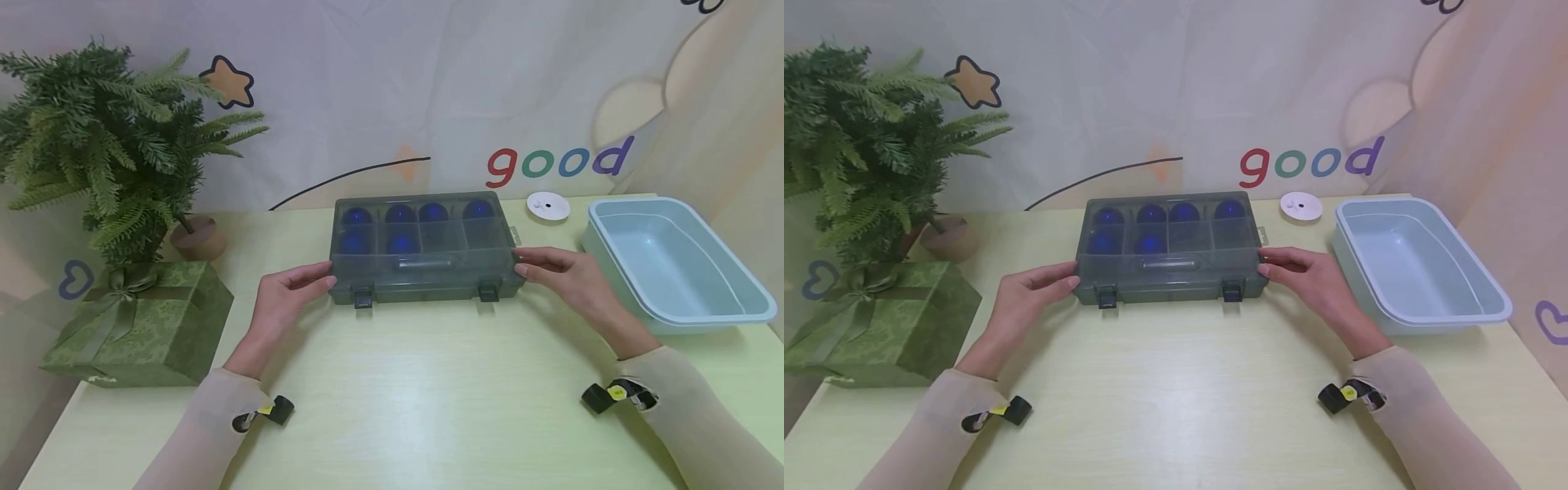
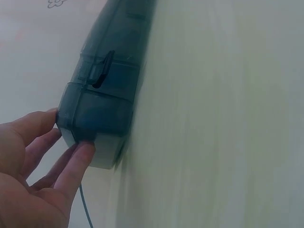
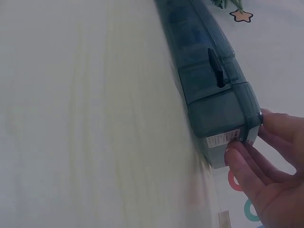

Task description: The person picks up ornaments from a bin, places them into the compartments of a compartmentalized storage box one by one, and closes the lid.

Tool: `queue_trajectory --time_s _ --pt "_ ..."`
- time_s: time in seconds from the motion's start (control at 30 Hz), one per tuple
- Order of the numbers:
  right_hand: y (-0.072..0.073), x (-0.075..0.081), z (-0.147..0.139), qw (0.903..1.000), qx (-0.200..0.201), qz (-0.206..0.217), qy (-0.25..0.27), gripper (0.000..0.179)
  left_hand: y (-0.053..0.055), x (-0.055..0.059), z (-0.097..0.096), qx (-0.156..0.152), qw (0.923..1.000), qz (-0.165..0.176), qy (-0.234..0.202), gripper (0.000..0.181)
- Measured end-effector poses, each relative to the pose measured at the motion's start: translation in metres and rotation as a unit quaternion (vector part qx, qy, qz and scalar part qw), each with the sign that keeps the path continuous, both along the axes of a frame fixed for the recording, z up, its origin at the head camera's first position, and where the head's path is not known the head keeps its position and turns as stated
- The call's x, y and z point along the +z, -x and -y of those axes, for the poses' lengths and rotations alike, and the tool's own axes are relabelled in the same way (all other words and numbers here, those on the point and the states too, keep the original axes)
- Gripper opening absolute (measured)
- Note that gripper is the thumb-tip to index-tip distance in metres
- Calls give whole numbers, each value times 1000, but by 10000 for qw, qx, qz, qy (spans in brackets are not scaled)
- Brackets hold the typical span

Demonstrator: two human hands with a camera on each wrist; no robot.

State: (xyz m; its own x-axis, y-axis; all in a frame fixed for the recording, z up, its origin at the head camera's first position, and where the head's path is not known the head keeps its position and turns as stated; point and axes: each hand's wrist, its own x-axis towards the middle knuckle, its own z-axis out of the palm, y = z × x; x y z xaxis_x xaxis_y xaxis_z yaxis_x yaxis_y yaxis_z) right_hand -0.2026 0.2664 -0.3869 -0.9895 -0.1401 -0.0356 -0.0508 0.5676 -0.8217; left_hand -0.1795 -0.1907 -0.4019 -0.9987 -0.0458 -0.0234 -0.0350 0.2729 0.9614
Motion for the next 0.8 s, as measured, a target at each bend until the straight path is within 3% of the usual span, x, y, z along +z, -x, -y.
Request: queue_trajectory --time_s 0.37,0.47,0.57,0.63,0.7,0.8 --pt "0 -1 -1 10000 47 -38 74 55 -1 1 -1 -24 9998 -164 96 35" --pt "1 -2 -2 9998 71 -57 160 55 -2 3 -2 -106 9985 -338 425 32" --pt "1 -3 -2 9999 56 -25 136 55 -2 4 -3 -273 9925 -794 885 27" --pt "1 -3 -3 9999 44 0 95 56 -1 4 -4 -386 9826 -1271 1301 22" --pt "1 -2 -3 10000 29 20 46 56 0 5 -5 -532 9658 -1840 1749 19" --pt "1 -2 -2 10000 6 50 30 57 1 6 -8 -782 9271 -2751 2422 15"
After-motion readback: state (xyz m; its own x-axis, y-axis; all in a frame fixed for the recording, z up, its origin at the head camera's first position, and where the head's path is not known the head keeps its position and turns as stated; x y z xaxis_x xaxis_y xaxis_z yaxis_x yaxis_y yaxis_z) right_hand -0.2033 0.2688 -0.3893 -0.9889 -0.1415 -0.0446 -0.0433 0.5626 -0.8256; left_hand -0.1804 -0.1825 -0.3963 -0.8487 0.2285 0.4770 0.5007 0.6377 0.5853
